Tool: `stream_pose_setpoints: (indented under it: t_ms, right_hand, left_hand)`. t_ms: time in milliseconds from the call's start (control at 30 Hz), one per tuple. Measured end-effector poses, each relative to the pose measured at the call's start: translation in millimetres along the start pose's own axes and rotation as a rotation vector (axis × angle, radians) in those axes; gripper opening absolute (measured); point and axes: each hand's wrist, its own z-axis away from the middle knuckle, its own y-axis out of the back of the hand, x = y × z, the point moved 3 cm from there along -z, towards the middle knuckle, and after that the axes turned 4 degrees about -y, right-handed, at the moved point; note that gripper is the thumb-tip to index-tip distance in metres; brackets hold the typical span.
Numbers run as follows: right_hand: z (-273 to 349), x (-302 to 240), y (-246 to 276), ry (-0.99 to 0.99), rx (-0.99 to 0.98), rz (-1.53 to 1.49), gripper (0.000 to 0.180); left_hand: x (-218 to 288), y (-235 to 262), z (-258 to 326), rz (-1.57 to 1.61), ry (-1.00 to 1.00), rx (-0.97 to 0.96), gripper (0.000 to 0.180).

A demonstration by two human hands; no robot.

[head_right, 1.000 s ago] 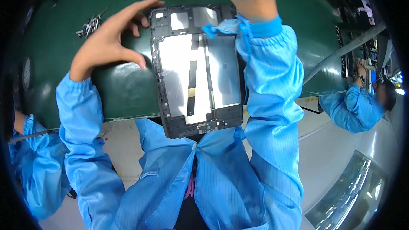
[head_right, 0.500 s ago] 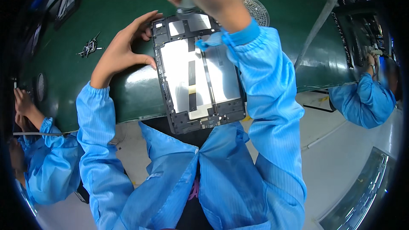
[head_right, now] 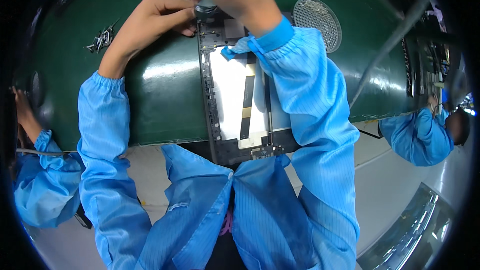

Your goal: Assembling internal components of a tablet using an electric screwdriver on a production line.

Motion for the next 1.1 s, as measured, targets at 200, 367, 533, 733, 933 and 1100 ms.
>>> stream_pose_setpoints:
  t_ms: [200,367,533,733,933,1100]
  right_hand:
    - [1,-3,-7,0.014,-0.03,0.143,0.03]
    - [2,4,-3,0.022,-0.022,0.122,0.032]
    - [4,7,0,0.059,-0.002,0.076,0.032]
    - [5,10,1,0.073,0.002,0.064,0.031]
    - [4,14,0,0.109,-0.003,0.07,0.03]
    - [2,12,4,0.123,0.011,0.103,0.03]
  left_hand:
    - [-21,4,-1,0.023,-0.045,0.092,0.03]
    - [0,-4,2,0.244,0.148,0.059,0.02]
    - [-3,-6,3,0.261,0.135,0.056,0.02]
    - [-2,-6,3,0.237,0.13,0.053,0.021]
    - [-1,-5,3,0.222,0.124,0.066,0.02]
    - [3,-9,1,0.202,0.129,0.077,0.02]
